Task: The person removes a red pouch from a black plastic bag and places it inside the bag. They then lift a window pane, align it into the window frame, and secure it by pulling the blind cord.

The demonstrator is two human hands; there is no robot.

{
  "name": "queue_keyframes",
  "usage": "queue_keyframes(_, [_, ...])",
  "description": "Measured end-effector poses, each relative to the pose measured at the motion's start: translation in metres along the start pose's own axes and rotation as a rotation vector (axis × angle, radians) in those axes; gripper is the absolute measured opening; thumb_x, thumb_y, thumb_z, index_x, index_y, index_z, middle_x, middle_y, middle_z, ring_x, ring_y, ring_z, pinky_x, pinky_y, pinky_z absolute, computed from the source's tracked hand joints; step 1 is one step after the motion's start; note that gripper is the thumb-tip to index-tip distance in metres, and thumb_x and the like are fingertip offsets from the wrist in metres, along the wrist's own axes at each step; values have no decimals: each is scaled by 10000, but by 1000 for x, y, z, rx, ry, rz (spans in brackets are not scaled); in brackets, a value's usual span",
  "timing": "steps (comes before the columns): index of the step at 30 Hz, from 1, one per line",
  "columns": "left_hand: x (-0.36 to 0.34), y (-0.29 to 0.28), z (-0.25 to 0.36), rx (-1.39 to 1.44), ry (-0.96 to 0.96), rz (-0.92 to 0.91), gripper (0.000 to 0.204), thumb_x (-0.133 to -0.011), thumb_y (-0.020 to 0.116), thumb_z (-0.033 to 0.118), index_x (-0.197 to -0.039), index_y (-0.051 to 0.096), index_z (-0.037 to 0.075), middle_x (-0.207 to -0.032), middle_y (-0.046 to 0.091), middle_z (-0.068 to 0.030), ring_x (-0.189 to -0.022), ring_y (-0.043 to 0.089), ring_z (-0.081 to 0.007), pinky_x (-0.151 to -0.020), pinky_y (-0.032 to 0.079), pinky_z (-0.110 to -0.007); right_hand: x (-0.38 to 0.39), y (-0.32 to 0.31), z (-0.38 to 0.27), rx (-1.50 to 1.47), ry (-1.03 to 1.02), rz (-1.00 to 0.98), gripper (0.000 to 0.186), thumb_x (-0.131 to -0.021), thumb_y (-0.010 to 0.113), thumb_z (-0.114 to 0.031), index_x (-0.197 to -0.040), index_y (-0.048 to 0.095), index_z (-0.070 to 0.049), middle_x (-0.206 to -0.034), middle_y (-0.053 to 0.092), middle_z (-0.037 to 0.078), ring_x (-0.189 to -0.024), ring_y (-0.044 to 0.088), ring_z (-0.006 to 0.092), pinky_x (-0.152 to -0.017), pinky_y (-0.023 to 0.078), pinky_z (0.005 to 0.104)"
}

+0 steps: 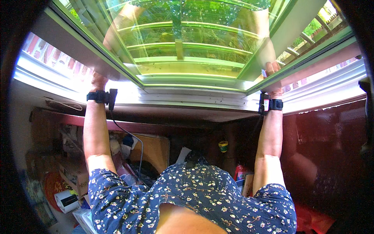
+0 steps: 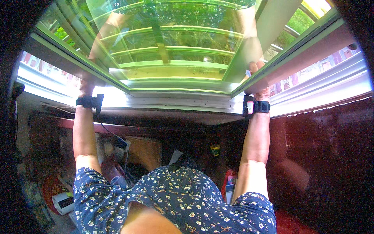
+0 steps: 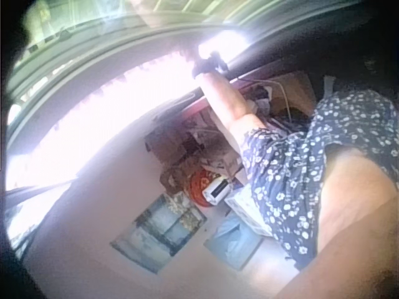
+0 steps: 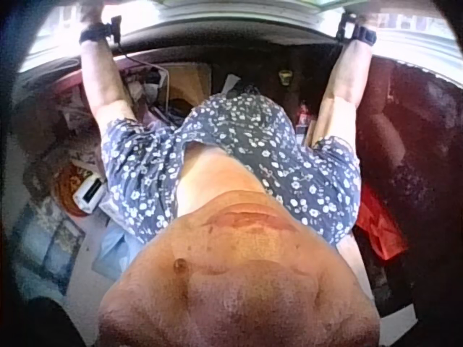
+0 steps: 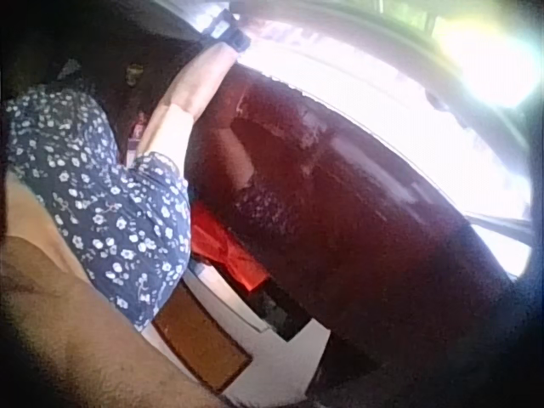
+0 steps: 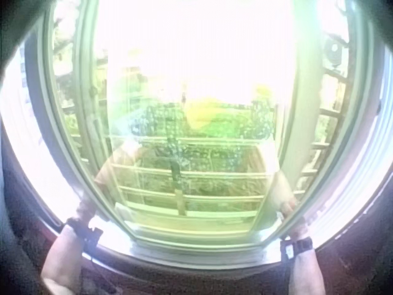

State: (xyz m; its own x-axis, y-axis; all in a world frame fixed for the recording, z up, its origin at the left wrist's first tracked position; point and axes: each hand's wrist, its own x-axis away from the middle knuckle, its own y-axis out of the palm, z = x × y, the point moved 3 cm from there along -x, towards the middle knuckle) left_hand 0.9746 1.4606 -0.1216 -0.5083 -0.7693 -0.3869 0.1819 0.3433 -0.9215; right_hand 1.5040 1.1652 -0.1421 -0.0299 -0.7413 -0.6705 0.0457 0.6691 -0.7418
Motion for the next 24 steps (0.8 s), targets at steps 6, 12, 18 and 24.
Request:
queue_keyframes(6, [-13,2,-11,110,-26,8,425,-857,694,296,-1172,598,28,-1064,665,-106,-942,640,-240,-809,518,-365,-16,-6,-22,-72,-68,85,312,-672,699,-109,-962,592,-64,-840,558,136,-767,578,330,-641,456,418])
queue_keyframes(12, [-25,0,-16,80,38,56,444,-862,689,332,-1167,601,22,-1057,667,-100,-936,641,-236,-809,517,-360,-24,-6,-34,-101,-67,61,337,-650,744,-192,-942,623,-76,-834,574,133,-739,580,319,-615,448,411])
queue_keyframes(18, [-26,-1,-26,143,56,94,466,-866,684,368,-1162,604,17,-1050,670,-95,-931,642,-232,-810,517,-355,-19,7,-29,-548,157,85,301,-663,748,-169,-925,637,-71,-851,595,133,-744,587,301,-612,448,398])
queue_keyframes(24, [-16,21,-75,422,19,259,491,-870,680,403,-1156,607,11,-1043,672,-89,-925,643,-228,-811,517,-350,-6,20,-42,-931,537,180,415,-886,633,-294,-1226,563,-67,-1184,595,138,-1087,586,259,-863,494,357])
